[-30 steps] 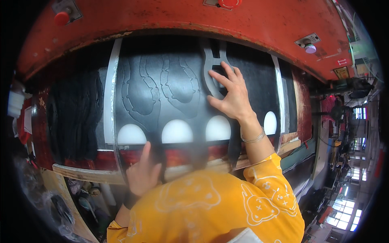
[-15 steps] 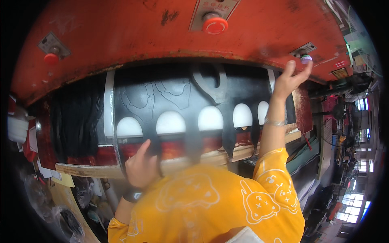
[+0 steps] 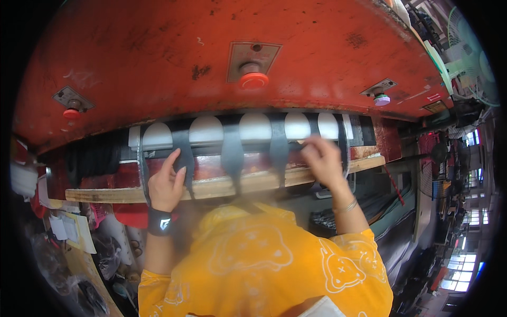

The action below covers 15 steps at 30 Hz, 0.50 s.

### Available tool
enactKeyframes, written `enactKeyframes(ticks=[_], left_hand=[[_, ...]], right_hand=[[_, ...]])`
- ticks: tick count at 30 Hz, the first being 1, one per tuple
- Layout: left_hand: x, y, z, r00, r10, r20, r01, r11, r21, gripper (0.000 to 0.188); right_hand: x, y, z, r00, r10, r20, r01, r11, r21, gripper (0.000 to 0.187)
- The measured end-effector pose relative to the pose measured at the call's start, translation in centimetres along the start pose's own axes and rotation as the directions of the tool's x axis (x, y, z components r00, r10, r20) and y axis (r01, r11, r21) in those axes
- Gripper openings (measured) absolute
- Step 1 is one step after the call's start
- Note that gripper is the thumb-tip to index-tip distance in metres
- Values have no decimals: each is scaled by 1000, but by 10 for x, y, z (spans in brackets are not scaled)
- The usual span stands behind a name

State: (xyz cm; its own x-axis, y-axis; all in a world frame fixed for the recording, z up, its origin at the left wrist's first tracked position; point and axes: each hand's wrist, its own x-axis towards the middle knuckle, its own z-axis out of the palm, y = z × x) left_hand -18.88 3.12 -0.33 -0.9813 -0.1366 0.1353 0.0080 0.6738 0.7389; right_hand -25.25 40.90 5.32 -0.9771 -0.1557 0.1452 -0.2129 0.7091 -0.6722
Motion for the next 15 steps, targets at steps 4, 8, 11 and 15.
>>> enactKeyframes(ticks=[4,8,11,15], left_hand=[[1,3,1,999,-39,-28,40,999,11,44],[0,5,0,999,-35,-42,35,999,5,45],[0,5,0,998,-29,-47,29,1000,3,46],[-2,6,3,998,-29,-58,29,1000,1,46]], right_hand=[[-28,-10,21,920,-229,318,343,863,-372,16],[-34,-19,21,933,-206,294,306,885,-352,14],[-39,-23,18,913,-270,307,376,848,-372,15],[-50,-21,22,936,-240,258,327,863,-384,18]])
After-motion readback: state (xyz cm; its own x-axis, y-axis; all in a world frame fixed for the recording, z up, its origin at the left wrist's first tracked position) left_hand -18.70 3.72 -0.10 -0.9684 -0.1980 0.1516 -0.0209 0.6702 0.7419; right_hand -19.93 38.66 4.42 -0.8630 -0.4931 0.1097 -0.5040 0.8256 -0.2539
